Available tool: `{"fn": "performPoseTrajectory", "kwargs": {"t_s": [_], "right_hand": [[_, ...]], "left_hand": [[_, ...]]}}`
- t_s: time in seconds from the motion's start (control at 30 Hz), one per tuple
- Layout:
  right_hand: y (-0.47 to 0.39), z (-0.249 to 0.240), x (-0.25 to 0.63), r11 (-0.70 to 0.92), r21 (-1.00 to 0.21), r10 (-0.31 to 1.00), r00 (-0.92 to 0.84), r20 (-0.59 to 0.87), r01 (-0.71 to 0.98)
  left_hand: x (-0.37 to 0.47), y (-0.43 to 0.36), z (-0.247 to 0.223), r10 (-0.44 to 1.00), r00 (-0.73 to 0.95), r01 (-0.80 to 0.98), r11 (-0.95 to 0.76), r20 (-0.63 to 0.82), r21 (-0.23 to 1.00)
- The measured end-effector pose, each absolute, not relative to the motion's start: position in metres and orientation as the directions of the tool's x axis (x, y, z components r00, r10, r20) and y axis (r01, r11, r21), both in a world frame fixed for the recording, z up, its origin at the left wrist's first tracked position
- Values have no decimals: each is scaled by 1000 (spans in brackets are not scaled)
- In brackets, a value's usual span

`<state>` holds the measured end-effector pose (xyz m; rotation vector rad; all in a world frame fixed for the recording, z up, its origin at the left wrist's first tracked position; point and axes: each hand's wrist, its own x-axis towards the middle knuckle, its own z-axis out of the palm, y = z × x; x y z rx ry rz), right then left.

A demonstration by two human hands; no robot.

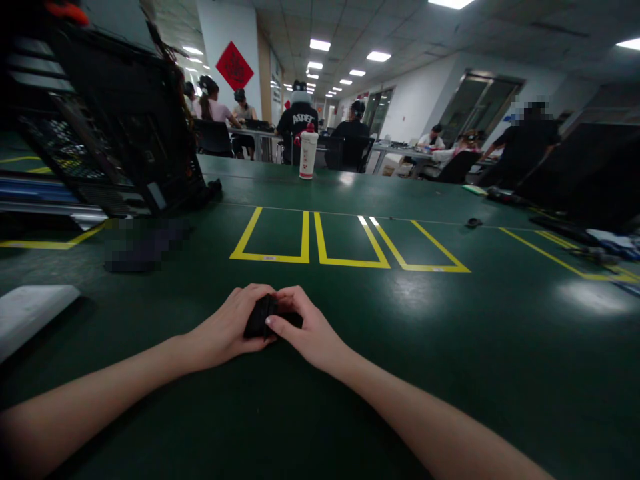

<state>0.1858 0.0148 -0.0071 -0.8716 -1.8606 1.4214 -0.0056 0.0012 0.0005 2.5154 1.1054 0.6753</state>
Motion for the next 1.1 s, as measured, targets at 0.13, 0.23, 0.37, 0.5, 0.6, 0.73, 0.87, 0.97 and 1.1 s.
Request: {"fn": "performPoseTrajectory", "kwargs": {"t_s": [0.13,0.23,0.37,0.5,0.6,0.73,0.87,0.97,1.1], "right_hand": [[17,-7,188,211,-969,786,-612,90,128],[17,-8,190,231,-966,781,-615,113,115],[16,-8,188,191,-974,804,-589,86,119],[16,-10,184,177,-980,821,-563,97,89],[17,-10,184,179,-978,819,-567,89,106],[17,-9,188,218,-969,786,-609,106,113],[16,-8,189,207,-972,795,-598,103,108],[15,-8,186,165,-982,811,-580,81,94],[16,-9,185,171,-978,830,-552,78,120]], "left_hand": [[-6,1,-1,752,592,610,-653,290,449],[-6,1,-1,750,594,612,-656,290,442],[-6,1,0,752,593,610,-652,286,451],[-5,1,-1,760,583,617,-644,287,452],[-5,2,-2,763,578,622,-641,289,449],[-6,2,-2,755,584,615,-651,297,445],[-6,2,-1,752,585,612,-655,304,443],[-5,2,-1,753,587,610,-653,298,449],[-5,2,-1,755,582,610,-651,301,453]]}}
